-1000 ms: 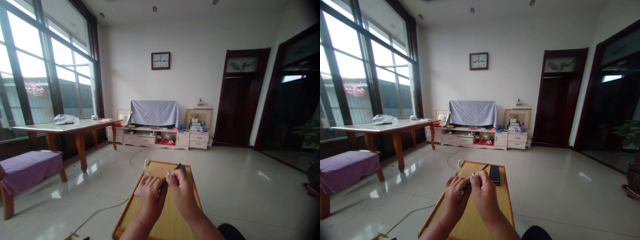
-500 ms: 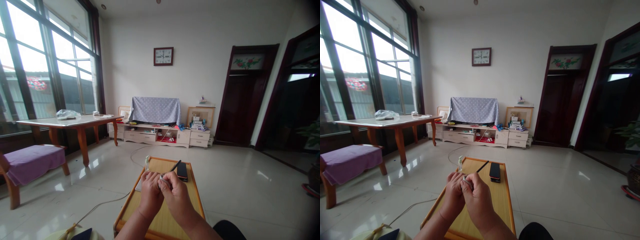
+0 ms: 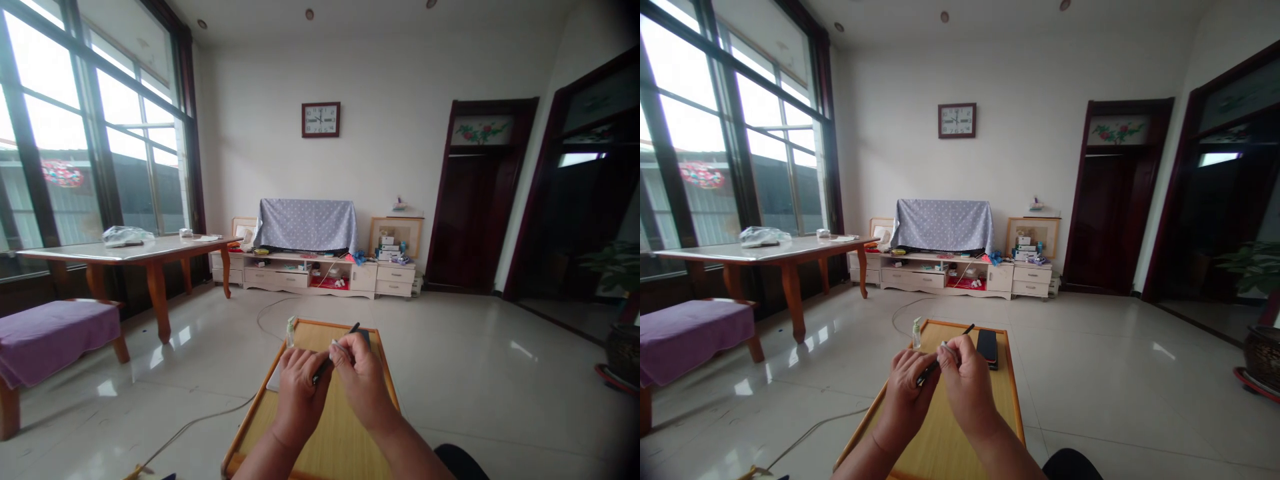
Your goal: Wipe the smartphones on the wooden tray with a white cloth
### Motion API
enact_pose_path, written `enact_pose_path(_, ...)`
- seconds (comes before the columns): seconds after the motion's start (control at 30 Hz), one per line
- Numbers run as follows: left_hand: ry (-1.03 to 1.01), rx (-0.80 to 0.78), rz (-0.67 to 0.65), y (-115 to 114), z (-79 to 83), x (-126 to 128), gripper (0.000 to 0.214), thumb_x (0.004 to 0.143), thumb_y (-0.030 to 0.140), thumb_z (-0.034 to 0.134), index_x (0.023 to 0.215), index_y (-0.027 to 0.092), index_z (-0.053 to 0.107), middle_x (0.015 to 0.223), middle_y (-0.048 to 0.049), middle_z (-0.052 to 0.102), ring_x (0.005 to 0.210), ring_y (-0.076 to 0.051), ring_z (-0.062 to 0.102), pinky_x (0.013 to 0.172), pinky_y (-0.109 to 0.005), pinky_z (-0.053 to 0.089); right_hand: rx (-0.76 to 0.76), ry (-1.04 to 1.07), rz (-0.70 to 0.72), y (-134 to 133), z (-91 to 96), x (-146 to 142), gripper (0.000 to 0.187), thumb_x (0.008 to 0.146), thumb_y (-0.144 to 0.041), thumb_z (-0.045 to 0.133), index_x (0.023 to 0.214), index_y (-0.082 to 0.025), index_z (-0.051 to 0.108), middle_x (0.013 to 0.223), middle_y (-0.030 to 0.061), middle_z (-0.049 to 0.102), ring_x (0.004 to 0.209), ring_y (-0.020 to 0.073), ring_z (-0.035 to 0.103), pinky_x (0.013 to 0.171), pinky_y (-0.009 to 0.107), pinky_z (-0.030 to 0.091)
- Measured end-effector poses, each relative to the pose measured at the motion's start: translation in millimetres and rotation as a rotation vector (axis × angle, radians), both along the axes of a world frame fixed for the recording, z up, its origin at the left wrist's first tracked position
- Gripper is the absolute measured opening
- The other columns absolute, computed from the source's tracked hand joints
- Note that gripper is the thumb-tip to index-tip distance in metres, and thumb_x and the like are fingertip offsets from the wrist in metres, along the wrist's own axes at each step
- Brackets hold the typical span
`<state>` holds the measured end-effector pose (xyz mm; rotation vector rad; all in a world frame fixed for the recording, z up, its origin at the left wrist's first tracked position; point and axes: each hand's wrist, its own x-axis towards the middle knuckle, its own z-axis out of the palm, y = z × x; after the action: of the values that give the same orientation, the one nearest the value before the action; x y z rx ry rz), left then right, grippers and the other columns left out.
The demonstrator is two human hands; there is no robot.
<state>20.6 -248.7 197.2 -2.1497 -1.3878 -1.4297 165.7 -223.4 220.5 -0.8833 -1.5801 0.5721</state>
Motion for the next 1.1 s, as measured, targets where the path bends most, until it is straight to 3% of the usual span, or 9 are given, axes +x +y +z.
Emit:
enact_pose_path(0.07,0.011,0.001,-0.022,-0.5,0.4,0.3,0.017,0.097,0.027,0.055,0.112,0.027,0.062,0.088,-0.0001,0.067,0.084,-0.018,0.057,0.089,-0.038,0.039,-0.012,0.06,-0.093,16.5,4.2,12.4,0.035,0.09,-0.058,0.059,0.084,-0.023,0.057,0.068,-0.0021,0.059,0.062,0.0156,0.051,0.058,0.026,0.043)
enact_pose_path(0.17,0.022,0.001,-0.028,-0.3,-0.4,1.4,0.017,0.096,0.027,0.056,0.111,0.027,0.063,0.088,-0.0003,0.068,0.084,-0.018,0.059,0.09,-0.038,0.039,-0.055,0.119,-0.182,31.1,5.7,23.3,0.041,0.09,-0.063,0.056,0.084,-0.023,0.057,0.066,-0.0018,0.059,0.06,0.0168,0.052,0.056,0.027,0.044)
enact_pose_path(0.4,0.052,-0.031,-0.021,2.6,-4.4,2.5,0.014,0.097,0.027,0.053,0.105,0.026,0.065,0.081,-0.0003,0.064,0.08,-0.018,0.057,0.084,-0.038,0.04,0.006,-0.02,0.027,-3.8,-8.9,2.4,0.027,0.092,-0.05,0.059,0.085,-0.024,0.059,0.072,-0.0008,0.059,0.064,0.0157,0.053,0.059,0.026,0.044)
enact_pose_path(0.53,0.043,0.003,-0.045,0.2,-2.2,2.3,0.019,0.096,0.027,0.056,0.114,0.027,0.062,0.088,-0.0006,0.067,0.084,-0.018,0.059,0.088,-0.039,0.04,-0.012,0.063,-0.094,12.8,2.4,20.8,0.034,0.09,-0.057,0.059,0.083,-0.024,0.059,0.069,-0.0015,0.059,0.062,0.0163,0.052,0.057,0.027,0.044)
enact_pose_path(0.7,0.049,-0.001,-0.051,-1.1,-2.7,4.7,0.016,0.096,0.027,0.057,0.11,0.028,0.062,0.087,-0.0002,0.067,0.084,-0.018,0.059,0.089,-0.04,0.04,-0.042,0.126,-0.222,40.8,10.0,44.0,0.044,0.084,-0.068,0.059,0.08,-0.024,0.061,0.066,-0.0003,0.061,0.059,0.0182,0.053,0.053,0.029,0.044)
enact_pose_path(0.93,0.074,-0.044,-0.037,1.5,-6.9,3.8,0.017,0.097,0.027,0.055,0.111,0.029,0.063,0.083,0.0,0.065,0.083,-0.019,0.058,0.088,-0.04,0.039,-0.021,-0.011,-0.055,6.1,-14.2,11.1,0.033,0.091,-0.056,0.058,0.084,-0.024,0.059,0.07,-0.0017,0.06,0.063,0.0159,0.054,0.059,0.027,0.044)
enact_pose_path(1.0,0.065,-0.038,-0.045,0.9,-6.4,3.6,0.017,0.097,0.027,0.055,0.112,0.028,0.063,0.084,-0.0002,0.066,0.083,-0.019,0.058,0.089,-0.04,0.04,-0.023,-0.013,-0.039,7.5,-12.8,14.4,0.032,0.091,-0.055,0.058,0.084,-0.024,0.059,0.069,-0.002,0.06,0.063,0.0156,0.053,0.059,0.026,0.043)
enact_pose_path(1.1,0.047,-0.01,-0.061,-0.1,-5.6,4.0,0.018,0.096,0.026,0.056,0.113,0.028,0.063,0.089,-0.001,0.069,0.086,-0.019,0.059,0.093,-0.041,0.04,-0.048,0.094,-0.129,27.6,-6.0,32.3,0.038,0.089,-0.06,0.059,0.083,-0.023,0.059,0.068,-0.0008,0.061,0.061,0.0167,0.054,0.056,0.027,0.045)
